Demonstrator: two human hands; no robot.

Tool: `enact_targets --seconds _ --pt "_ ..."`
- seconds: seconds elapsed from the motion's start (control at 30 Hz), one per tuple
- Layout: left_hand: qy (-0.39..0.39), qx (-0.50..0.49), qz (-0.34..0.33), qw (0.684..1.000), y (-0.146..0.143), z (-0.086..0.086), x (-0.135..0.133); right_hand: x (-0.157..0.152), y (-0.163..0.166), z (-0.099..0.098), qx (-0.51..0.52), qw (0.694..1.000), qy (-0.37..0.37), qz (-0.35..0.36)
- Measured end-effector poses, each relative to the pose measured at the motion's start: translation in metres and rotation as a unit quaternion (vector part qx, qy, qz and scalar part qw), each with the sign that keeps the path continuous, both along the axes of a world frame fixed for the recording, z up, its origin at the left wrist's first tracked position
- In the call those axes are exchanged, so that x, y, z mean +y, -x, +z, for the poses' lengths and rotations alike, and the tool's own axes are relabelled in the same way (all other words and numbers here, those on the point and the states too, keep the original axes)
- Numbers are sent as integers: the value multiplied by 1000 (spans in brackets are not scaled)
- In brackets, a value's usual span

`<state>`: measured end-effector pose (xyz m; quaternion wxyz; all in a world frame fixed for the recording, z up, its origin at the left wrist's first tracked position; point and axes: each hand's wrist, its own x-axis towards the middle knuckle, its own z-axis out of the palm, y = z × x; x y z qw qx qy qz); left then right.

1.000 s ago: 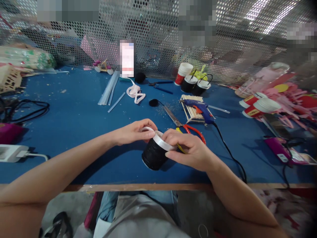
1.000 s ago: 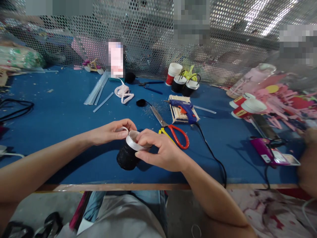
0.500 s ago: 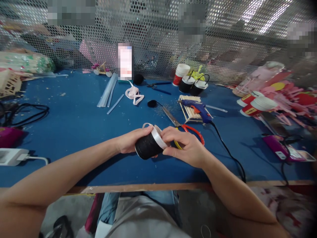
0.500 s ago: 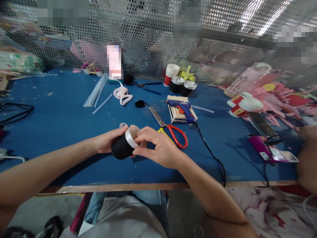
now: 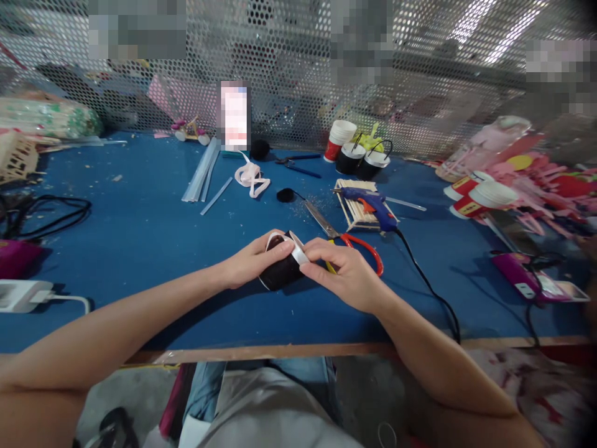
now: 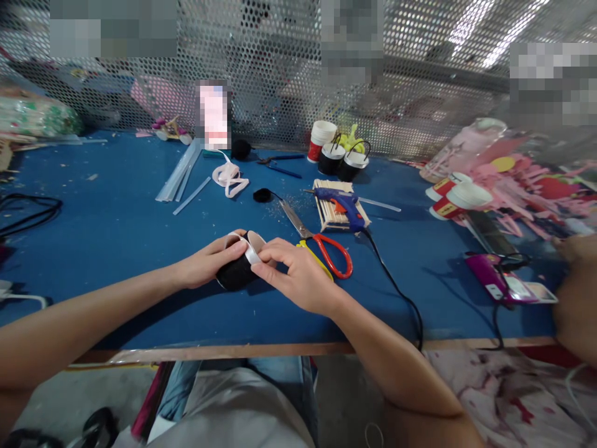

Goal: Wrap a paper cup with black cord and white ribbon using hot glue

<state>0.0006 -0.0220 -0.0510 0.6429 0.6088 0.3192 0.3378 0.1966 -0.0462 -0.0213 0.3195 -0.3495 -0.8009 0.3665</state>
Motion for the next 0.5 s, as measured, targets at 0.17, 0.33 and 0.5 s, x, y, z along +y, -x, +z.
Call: enact_targets --seconds 0.17,0.33,0.5 --pt "-82 120 45 988 0 7 -5 1 -1 -3 -5 998 50 -24" --pt "-117 131 46 983 1 8 -7 3 -2 -1 19 998 36 -49" --pt "-102 106 7 989 4 8 -2 3 -3 2 42 997 21 -59"
